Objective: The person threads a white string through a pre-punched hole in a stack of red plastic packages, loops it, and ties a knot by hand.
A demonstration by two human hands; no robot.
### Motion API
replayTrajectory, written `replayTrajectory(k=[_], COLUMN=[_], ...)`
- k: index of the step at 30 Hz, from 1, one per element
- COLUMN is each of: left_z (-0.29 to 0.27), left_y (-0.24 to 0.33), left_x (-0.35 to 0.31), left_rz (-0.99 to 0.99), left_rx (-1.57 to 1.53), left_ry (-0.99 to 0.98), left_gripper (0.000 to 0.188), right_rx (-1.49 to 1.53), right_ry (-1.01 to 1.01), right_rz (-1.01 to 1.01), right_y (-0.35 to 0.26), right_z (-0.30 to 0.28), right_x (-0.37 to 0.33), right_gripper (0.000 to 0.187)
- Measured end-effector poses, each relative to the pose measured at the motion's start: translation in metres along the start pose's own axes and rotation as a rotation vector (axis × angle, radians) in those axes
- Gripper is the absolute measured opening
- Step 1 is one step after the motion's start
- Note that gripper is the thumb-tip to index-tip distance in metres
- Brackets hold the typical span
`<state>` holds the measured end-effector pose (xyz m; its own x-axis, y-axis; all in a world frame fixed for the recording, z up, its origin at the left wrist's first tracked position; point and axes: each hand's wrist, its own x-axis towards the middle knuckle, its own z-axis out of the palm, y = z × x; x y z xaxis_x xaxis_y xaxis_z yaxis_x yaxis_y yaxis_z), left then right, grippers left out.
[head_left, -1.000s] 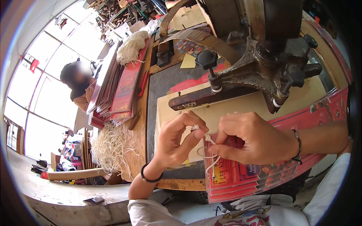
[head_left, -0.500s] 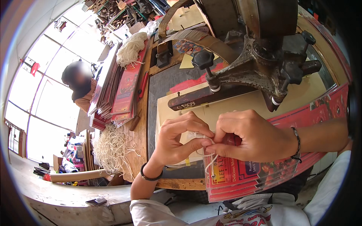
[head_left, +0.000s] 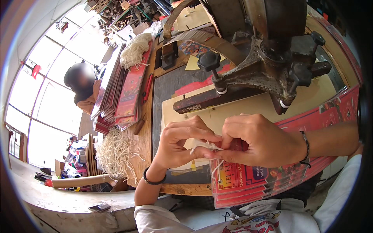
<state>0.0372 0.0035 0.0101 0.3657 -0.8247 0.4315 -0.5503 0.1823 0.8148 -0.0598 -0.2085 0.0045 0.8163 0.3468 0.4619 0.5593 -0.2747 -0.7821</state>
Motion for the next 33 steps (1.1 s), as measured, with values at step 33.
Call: replayTrajectory(k=[33], left_z=[-0.0036], left_y=[-0.0015], left_x=[0.0021], left_rz=[0.093], left_rx=[0.076], left_ry=[0.051], left_gripper=[0.018], right_rx=[0.061], right_ry=[-0.004], right_rz=[0.062], right_y=[-0.0042], right_z=[-0.001], right_x=[0.0007], right_gripper=[0.018])
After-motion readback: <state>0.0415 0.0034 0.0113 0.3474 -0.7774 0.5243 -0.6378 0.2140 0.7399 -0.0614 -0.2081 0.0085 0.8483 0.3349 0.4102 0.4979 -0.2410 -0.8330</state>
